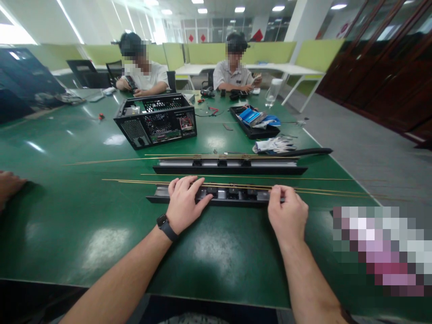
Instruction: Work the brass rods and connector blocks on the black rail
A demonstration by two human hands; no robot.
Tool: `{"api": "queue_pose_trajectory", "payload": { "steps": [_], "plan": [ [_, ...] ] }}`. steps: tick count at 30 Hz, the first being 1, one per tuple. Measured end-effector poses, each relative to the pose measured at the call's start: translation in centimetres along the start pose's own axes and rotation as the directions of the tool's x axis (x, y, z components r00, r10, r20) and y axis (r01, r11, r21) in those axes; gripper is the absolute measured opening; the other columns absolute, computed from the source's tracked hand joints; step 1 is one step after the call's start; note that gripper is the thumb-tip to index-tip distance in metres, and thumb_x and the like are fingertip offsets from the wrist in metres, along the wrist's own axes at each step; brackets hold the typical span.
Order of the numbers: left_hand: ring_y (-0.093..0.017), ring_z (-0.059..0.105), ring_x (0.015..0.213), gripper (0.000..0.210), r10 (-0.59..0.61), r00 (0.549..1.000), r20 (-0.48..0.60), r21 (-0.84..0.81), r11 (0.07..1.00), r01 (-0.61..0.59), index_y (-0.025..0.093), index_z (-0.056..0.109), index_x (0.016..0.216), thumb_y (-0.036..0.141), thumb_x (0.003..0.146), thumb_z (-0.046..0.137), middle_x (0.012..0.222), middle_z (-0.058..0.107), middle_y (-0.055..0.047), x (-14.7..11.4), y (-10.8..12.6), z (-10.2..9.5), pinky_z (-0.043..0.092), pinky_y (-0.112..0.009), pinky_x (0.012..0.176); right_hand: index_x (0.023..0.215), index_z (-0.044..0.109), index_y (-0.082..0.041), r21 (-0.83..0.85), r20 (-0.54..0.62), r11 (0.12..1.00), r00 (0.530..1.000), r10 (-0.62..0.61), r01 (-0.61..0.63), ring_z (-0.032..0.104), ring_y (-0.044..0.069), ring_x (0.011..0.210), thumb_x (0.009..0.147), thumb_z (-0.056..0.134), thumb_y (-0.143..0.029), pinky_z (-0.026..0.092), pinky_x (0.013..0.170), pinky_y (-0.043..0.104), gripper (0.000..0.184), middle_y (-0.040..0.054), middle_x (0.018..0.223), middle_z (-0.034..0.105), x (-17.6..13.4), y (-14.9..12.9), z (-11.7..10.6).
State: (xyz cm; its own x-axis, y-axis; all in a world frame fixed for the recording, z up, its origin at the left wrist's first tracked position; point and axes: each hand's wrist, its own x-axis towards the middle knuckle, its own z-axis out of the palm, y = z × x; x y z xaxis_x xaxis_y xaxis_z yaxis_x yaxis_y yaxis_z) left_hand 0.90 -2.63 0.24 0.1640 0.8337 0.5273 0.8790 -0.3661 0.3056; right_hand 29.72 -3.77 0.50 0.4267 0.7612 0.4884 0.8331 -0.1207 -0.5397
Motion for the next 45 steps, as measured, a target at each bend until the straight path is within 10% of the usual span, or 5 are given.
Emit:
{"api": "queue_pose_trajectory", "payload": {
  "steps": [13, 27, 45],
  "plan": [
    [-0.030, 0.056, 0.129, 0.046, 0.004, 1.000, -0.004, 0.009, 1.000, -0.004, 0.025, 0.065, 0.132, 0.050, 0.094, 0.067, 0.134, 0.066, -0.011, 0.0, 0.0, 0.1, 0.029, -0.053, 0.117, 0.101, 0.073, -0.022, 0.113, 0.068, 0.974, 0.976, -0.205, 0.197, 0.071, 0.028, 0.093, 0.099, 0.053, -0.049, 0.048, 0.088, 0.041, 0.034, 0.0092, 0.095, 0.078, -0.8, -0.8, 0.2],
    [-0.031, 0.057, 0.129, 0.046, -0.001, 1.000, -0.008, 0.000, 1.000, 0.001, 0.025, 0.065, 0.132, 0.050, 0.094, 0.068, 0.133, 0.067, -0.012, 0.0, 0.0, 0.0, 0.030, -0.054, 0.118, 0.099, 0.076, -0.020, -0.007, -0.003, 1.000, 1.000, 0.015, -0.015, 0.070, 0.030, 0.090, 0.099, 0.048, -0.043, 0.048, 0.083, 0.039, 0.036, 0.0116, 0.094, 0.079, 0.0, 0.1, 0.1],
    [-0.031, 0.057, 0.129, 0.045, 0.001, 1.000, -0.004, 0.004, 1.000, -0.001, 0.025, 0.065, 0.132, 0.050, 0.094, 0.068, 0.133, 0.067, -0.012, 0.0, 0.0, 0.1, 0.029, -0.054, 0.117, 0.102, 0.073, -0.022, 0.114, 0.071, 0.976, 0.979, -0.192, 0.183, 0.071, 0.029, 0.095, 0.100, 0.050, -0.050, 0.048, 0.088, 0.041, 0.035, 0.0092, 0.099, 0.079, -0.8, -0.7, 0.3]
  ]
}}
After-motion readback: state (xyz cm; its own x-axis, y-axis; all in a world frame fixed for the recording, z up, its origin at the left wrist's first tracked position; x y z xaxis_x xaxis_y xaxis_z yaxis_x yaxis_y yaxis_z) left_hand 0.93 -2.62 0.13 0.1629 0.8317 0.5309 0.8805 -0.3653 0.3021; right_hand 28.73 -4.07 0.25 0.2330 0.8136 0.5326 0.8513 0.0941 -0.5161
